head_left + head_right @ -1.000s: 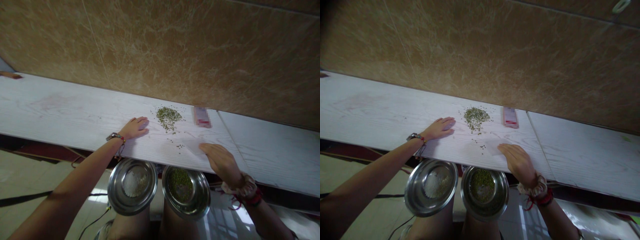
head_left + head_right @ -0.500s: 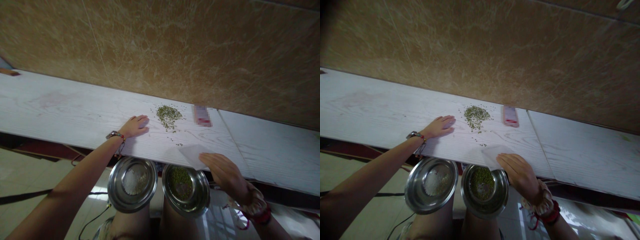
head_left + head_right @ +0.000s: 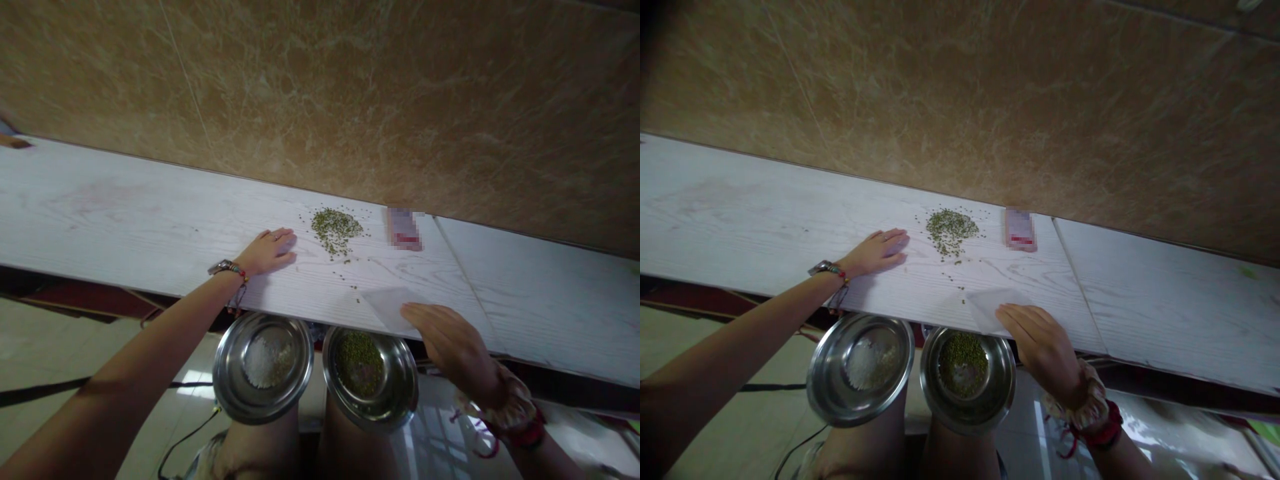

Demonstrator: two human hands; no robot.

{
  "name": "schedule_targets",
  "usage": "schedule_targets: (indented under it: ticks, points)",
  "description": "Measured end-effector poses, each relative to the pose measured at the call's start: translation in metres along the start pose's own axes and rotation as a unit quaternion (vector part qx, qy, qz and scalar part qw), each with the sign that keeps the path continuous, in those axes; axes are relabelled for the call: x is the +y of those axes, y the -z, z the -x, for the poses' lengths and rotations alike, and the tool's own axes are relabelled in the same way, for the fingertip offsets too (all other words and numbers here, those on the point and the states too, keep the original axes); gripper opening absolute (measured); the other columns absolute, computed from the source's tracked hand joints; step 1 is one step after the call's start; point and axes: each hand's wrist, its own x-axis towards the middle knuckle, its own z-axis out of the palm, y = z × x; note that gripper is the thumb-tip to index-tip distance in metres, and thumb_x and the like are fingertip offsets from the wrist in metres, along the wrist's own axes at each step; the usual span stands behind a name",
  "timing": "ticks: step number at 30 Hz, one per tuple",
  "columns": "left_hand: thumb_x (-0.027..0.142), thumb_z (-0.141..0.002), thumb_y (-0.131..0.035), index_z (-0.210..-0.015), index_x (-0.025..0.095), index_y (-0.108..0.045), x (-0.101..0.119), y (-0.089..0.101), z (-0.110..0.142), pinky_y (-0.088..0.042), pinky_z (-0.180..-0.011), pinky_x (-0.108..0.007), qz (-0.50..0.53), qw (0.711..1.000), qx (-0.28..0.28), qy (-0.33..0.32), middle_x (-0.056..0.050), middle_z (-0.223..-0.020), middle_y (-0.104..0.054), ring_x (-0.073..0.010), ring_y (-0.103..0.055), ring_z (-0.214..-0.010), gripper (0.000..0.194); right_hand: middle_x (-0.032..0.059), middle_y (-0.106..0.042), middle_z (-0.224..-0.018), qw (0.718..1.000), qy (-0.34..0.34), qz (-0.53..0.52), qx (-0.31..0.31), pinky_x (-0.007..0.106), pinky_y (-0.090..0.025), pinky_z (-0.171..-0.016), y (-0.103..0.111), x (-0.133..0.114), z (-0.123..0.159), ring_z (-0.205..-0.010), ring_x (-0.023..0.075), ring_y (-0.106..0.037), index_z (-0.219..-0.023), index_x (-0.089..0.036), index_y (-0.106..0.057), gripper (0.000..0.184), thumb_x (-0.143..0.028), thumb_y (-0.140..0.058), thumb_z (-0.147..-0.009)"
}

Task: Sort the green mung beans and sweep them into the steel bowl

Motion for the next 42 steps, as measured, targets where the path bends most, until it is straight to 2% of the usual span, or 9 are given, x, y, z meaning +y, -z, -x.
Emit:
schedule_targets:
  ticks: [10,16,23,29,32,35,38,42]
  points:
    - [0.039,-0.091,-0.036,-0.121,0.017,-0.055,-0.001,-0.002,0.001,-0.038,-0.104,-0.039,-0.001,0.999,0.036,-0.037,-0.011,-0.137,-0.052,-0.0232,-0.048,-0.126,0.041,0.0086,-0.074,-0.098,1.0,-0.011,0.024,-0.009,0.033,-0.056,-0.08,-0.015,0.001,-0.002,-0.091,0.0189,-0.069,-0.111,-0.014,-0.065,0.042,0.0,-0.038,-0.082]
    - [0.036,-0.09,-0.039,-0.118,0.02,-0.058,-0.002,-0.003,0.001,-0.041,-0.103,-0.039,0.017,0.997,0.054,-0.045,-0.007,-0.131,-0.057,-0.0232,-0.051,-0.122,0.038,0.0065,-0.074,-0.1,0.999,-0.026,0.019,-0.017,0.033,-0.055,-0.083,-0.022,0.008,-0.003,-0.092,0.0183,-0.069,-0.118,-0.018,-0.064,0.047,-0.001,-0.04,-0.082]
    - [0.036,-0.09,-0.038,-0.118,0.019,-0.058,-0.002,-0.003,0.001,-0.039,-0.104,-0.038,0.006,0.998,0.047,-0.039,-0.008,-0.132,-0.057,-0.0222,-0.049,-0.124,0.038,0.0062,-0.075,-0.097,0.999,-0.015,0.033,-0.008,0.031,-0.055,-0.081,-0.018,0.005,-0.009,-0.091,0.0172,-0.069,-0.108,-0.016,-0.067,0.041,0.001,-0.04,-0.081]
    - [0.038,-0.09,-0.038,-0.119,0.02,-0.056,-0.002,-0.003,0.001,-0.039,-0.103,-0.037,0.003,0.999,0.04,-0.029,-0.007,-0.135,-0.055,-0.0222,-0.049,-0.125,0.039,0.0069,-0.074,-0.098,1.0,-0.014,-0.012,-0.019,0.033,-0.056,-0.08,-0.021,0.0,-0.01,-0.091,0.0179,-0.068,-0.112,-0.017,-0.066,0.045,0.001,-0.04,-0.08]
    - [0.038,-0.09,-0.038,-0.118,0.021,-0.056,-0.002,-0.003,0.001,-0.039,-0.104,-0.036,0.003,0.999,0.042,-0.028,-0.004,-0.134,-0.056,-0.0214,-0.049,-0.125,0.037,0.0063,-0.075,-0.098,0.999,-0.01,-0.026,-0.026,0.033,-0.056,-0.08,-0.016,0.0,-0.009,-0.091,0.018,-0.069,-0.11,-0.018,-0.067,0.042,-0.001,-0.041,-0.081]
    - [0.037,-0.089,-0.038,-0.117,0.019,-0.057,0.0,-0.002,0.001,-0.04,-0.103,-0.037,0.006,0.999,0.043,-0.026,-0.007,-0.134,-0.055,-0.0225,-0.051,-0.123,0.039,0.0051,-0.075,-0.096,0.999,-0.023,-0.026,-0.028,0.032,-0.056,-0.08,-0.009,0.0,-0.008,-0.089,0.0175,-0.069,-0.106,-0.02,-0.068,0.039,-0.003,-0.041,-0.083]
    - [0.037,-0.089,-0.037,-0.117,0.014,-0.058,0.0,-0.002,0.001,-0.04,-0.103,-0.038,0.015,0.998,0.046,-0.033,-0.012,-0.134,-0.055,-0.0245,-0.052,-0.122,0.042,0.005,-0.075,-0.094,0.999,-0.029,-0.021,-0.01,0.031,-0.056,-0.08,-0.008,-0.001,-0.011,-0.088,0.0169,-0.07,-0.103,-0.019,-0.067,0.038,-0.001,-0.04,-0.083]
    - [0.035,-0.088,-0.04,-0.118,0.018,-0.058,-0.003,-0.003,0.002,-0.04,-0.103,-0.039,0.033,0.997,0.045,-0.06,-0.008,-0.131,-0.058,-0.0237,-0.052,-0.122,0.039,0.0059,-0.075,-0.092,1.0,-0.01,-0.025,-0.005,0.031,-0.056,-0.078,-0.012,-0.003,-0.018,-0.086,0.017,-0.07,-0.099,-0.016,-0.067,0.035,-0.001,-0.04,-0.084]
